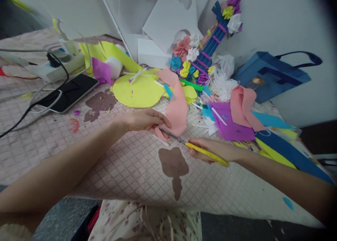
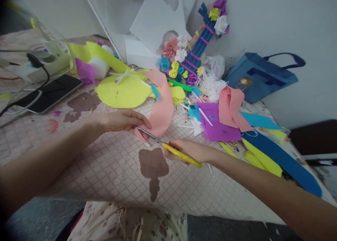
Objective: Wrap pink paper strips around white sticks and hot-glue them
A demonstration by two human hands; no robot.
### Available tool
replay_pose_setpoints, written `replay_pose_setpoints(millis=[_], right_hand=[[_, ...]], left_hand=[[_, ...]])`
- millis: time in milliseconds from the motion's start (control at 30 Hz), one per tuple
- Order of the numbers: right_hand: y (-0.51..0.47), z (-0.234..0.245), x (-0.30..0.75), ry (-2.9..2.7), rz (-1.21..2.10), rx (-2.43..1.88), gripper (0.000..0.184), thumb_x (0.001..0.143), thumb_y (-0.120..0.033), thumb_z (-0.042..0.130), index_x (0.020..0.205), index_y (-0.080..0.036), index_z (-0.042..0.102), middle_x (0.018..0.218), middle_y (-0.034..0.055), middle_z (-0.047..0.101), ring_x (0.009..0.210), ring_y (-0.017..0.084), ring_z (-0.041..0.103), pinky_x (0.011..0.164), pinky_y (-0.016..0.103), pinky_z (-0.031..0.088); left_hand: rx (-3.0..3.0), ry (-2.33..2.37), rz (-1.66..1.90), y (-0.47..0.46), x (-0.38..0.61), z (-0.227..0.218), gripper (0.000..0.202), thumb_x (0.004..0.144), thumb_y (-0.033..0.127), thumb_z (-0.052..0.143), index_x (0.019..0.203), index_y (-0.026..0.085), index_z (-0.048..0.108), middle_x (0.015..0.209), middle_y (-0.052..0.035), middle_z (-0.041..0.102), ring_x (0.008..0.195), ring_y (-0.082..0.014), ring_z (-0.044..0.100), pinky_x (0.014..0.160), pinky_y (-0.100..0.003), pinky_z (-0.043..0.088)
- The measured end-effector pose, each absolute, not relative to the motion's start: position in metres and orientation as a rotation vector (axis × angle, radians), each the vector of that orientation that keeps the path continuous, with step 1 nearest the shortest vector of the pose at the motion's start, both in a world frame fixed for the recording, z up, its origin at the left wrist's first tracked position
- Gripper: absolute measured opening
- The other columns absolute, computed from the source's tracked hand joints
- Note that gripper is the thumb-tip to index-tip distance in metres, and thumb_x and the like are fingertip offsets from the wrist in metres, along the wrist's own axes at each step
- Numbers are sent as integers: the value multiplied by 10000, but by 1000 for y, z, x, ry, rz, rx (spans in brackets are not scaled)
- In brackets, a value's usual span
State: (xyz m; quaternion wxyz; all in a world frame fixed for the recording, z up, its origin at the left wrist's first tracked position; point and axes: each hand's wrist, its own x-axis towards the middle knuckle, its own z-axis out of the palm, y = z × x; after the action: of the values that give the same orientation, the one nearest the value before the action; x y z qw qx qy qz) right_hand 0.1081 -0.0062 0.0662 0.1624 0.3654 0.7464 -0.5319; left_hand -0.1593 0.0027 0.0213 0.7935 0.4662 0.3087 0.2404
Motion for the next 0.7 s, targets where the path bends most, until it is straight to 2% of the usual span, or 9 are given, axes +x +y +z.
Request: replay_pose_setpoints(millis=[267,467,600,700], right_hand=[[-5,61,107,2161,-1527,1015,360,886,-530,465,851,-172,465,602,-75,385,428,25,367,370,134,332],[-5,67,102,2149,-1505,1029,387,883,-552,451,865,-167,484,592,-73,405,424,32,377,389,157,340],[-7,67,100,2295,-1360,1011,346,881,-498,484,812,-161,515,661,-26,537,520,63,469,487,190,365],[-9,59,103,2455,-1063,1114,295,865,-458,523,789,-172,524,783,27,651,683,135,578,577,231,376]], left_hand=[[1021,678,521,5,-159,17,200,833,151,531,962,132,683,888,-83,740,757,-134,701,696,-211,532],[1007,684,507,3,-158,18,206,833,155,525,969,134,679,813,-74,734,720,-140,700,723,-237,530],[1006,705,498,3,-158,18,193,823,168,544,960,138,676,825,-69,728,731,-136,696,733,-233,524],[1026,797,546,5,-158,18,172,814,161,552,929,131,676,862,-72,721,774,-146,697,744,-240,529]])
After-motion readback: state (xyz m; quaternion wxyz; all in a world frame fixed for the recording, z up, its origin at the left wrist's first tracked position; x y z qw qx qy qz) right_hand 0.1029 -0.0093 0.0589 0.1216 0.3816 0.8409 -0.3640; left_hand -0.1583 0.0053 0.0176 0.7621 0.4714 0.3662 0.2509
